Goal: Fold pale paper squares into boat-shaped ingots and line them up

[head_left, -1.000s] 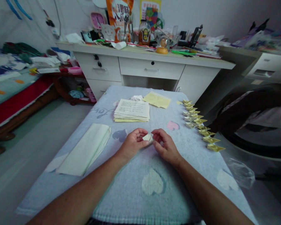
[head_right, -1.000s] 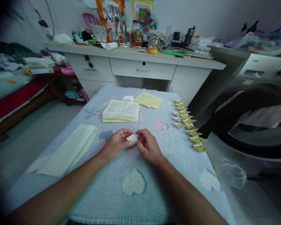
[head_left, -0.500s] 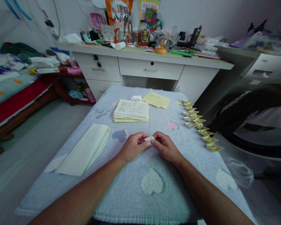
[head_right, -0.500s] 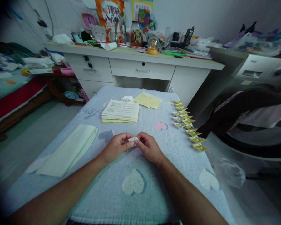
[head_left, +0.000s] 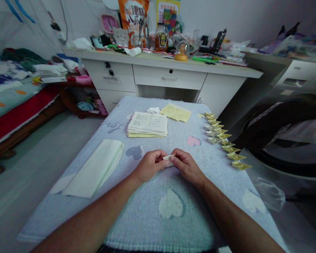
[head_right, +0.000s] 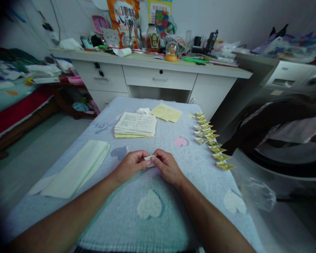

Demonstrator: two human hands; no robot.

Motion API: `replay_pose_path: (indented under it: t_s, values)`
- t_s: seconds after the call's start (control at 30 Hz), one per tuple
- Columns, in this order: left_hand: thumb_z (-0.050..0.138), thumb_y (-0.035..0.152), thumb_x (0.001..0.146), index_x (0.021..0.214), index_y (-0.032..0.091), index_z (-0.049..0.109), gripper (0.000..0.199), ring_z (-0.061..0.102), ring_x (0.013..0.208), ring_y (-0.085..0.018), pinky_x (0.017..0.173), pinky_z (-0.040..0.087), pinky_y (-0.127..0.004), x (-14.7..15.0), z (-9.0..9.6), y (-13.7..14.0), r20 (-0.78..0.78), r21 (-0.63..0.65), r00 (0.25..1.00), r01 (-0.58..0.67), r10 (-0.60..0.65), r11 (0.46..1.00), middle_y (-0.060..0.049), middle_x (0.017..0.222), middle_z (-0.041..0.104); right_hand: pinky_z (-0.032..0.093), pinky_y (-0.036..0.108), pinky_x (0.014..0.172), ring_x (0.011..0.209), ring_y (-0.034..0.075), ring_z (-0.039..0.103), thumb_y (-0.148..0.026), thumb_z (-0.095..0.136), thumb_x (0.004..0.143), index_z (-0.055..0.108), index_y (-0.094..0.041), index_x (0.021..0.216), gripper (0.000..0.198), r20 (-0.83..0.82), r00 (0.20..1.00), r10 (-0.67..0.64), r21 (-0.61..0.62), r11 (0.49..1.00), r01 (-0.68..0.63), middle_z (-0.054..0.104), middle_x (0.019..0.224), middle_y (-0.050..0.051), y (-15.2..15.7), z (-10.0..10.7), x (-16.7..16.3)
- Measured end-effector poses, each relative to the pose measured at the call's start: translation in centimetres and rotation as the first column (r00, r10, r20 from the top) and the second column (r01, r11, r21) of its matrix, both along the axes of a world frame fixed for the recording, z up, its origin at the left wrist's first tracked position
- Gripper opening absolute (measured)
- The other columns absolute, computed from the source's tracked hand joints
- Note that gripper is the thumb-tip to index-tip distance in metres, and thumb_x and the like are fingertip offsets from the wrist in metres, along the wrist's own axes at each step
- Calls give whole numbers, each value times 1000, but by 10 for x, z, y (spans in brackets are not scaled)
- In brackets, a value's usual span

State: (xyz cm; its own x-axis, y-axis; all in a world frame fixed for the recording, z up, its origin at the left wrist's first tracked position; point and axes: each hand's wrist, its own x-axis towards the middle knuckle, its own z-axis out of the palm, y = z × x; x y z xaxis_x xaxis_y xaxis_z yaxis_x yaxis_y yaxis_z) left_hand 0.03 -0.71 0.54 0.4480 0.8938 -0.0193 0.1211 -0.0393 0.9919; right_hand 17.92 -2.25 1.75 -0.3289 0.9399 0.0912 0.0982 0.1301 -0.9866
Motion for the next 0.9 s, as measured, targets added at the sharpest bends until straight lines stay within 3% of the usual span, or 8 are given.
replay_pose_path:
  t_s: [0.17,0.3,0.7,0.8,0.9]
  values:
    - [60,40,83,76,14,58,27,51,58,-10,55,37,-22,-1,0,-1,-33,2,999,26,-26,1000,2,63,53,32,22,55,56,9,39,-46,60,85,53,-19,74,31,-106,994,-3,-64,998,-4,47,62,-5,1,0,1]
    - [59,37,83,69,14,57,27,49,56,-10,54,36,-22,-1,1,-1,-52,32,999,15,-14,999,2,60,54,32,22,52,55,10,40,-52,57,85,52,-20,77,34,-98,995,-20,-98,995,10,49,63,-4,1,1,-1]
    - [59,34,82,68,14,59,25,47,54,-9,53,33,-21,-1,-3,-2,-122,28,992,43,-39,999,3,58,54,34,24,58,58,10,43,-45,61,85,52,-19,73,30,-59,998,-28,-47,999,26,48,64,-4,2,-4,-2]
    - [62,35,81,72,14,61,23,49,60,-10,57,36,-21,0,0,-2,-71,55,997,22,-18,998,2,64,55,32,23,56,57,10,39,-45,63,84,53,-18,72,31,-38,998,-49,-30,998,48,45,63,-5,2,-3,-2]
    - [65,32,79,86,14,61,19,53,70,-11,65,40,-22,2,4,-2,96,12,995,1,-2,1000,0,77,59,30,23,54,56,9,37,-46,63,83,53,-18,72,31,-39,998,-50,-36,998,48,43,61,-5,2,-2,-3]
